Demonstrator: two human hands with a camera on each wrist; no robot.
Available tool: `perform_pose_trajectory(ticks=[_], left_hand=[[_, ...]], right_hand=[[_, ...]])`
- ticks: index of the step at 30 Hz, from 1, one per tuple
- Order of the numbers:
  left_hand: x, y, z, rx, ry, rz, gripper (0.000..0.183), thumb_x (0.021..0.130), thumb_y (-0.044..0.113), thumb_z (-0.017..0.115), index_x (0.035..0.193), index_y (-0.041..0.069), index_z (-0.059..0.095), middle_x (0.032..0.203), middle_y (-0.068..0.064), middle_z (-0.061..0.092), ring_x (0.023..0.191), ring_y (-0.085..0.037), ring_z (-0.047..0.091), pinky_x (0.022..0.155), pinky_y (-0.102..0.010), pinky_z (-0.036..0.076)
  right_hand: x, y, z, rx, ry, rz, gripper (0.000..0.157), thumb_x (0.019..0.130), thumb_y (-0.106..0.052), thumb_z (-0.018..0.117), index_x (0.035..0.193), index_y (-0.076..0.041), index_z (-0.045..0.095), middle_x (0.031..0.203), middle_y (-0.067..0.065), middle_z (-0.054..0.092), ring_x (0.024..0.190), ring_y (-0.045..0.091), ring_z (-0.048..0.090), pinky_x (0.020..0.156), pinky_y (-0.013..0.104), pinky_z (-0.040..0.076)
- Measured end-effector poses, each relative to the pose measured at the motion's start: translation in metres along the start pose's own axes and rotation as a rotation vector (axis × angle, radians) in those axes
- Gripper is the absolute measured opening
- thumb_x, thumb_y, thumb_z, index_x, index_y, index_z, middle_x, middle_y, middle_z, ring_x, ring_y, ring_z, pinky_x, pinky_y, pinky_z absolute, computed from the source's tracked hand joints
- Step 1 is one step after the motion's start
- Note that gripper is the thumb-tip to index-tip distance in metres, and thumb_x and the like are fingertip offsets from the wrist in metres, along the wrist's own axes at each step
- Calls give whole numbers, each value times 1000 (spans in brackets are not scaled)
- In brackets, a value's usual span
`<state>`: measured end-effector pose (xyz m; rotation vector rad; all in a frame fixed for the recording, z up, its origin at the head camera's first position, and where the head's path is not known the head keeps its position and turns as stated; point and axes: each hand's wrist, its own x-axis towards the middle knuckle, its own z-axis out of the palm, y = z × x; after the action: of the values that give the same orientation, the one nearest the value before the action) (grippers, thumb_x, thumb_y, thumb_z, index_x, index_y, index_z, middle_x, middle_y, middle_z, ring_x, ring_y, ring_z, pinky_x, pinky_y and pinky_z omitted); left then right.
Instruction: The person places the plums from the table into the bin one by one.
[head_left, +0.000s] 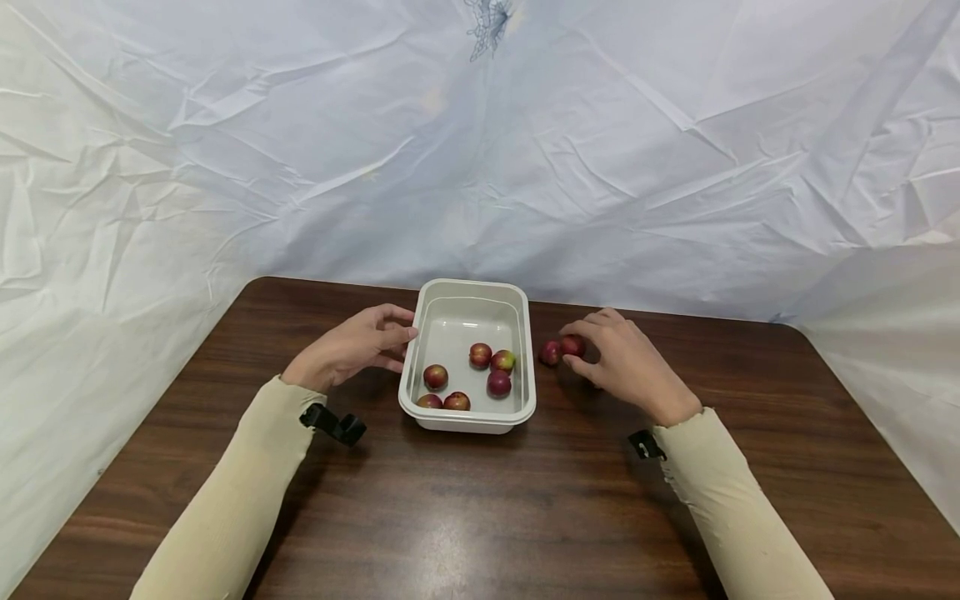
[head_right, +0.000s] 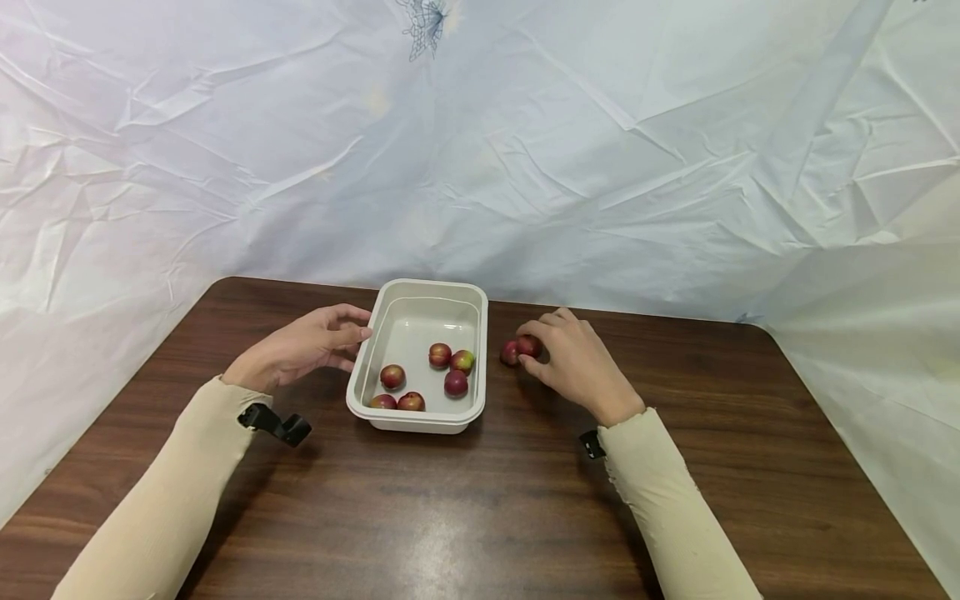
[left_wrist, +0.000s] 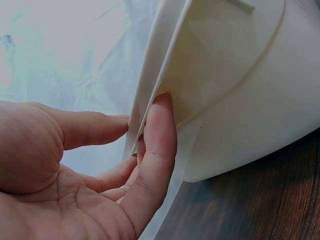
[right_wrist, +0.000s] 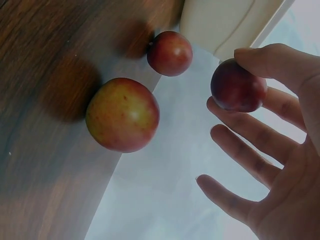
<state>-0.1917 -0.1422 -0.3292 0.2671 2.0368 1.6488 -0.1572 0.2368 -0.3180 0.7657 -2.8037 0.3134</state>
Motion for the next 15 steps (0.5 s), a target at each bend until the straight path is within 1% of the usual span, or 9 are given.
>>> perform_pose_trajectory(ticks=[4, 9, 11, 15], left_hand=[[0, 0, 0, -2, -2, 3, 49, 107, 16, 54, 148, -4, 36, 132, -26, 60, 100, -23, 68, 83, -36, 62], [0, 0, 0, -4, -6, 5, 48, 107, 16, 54, 148, -4, 36, 131, -26, 60, 99, -22, 68, 83, -35, 62], [0, -1, -1, -5, -10, 4, 48, 107, 16, 53, 147, -4, 36, 130, -26, 60, 98, -21, 68, 83, -36, 62], [0, -1, -1, -6, -17, 9, 48, 107, 16, 53, 147, -4, 35, 131, -26, 60, 100, -22, 68, 84, -36, 62]], right_hand=[[-1, -2, -2, 0, 12, 4, 32, 91, -27, 77, 119, -11, 72, 116, 7, 71, 110, 28, 59, 92, 51, 50], [0, -4, -3, -4, 34, 2, 34, 92, -28, 76, 121, -11, 72, 118, 7, 72, 108, 27, 58, 89, 51, 49], [0, -6, -3, -4, 39, 4, 34, 92, -28, 76, 122, -11, 71, 119, 7, 71, 109, 27, 57, 90, 52, 49], [0, -8, -4, -1, 42, 6, 34, 92, -27, 76, 123, -12, 71, 121, 7, 71, 111, 27, 57, 92, 53, 48]])
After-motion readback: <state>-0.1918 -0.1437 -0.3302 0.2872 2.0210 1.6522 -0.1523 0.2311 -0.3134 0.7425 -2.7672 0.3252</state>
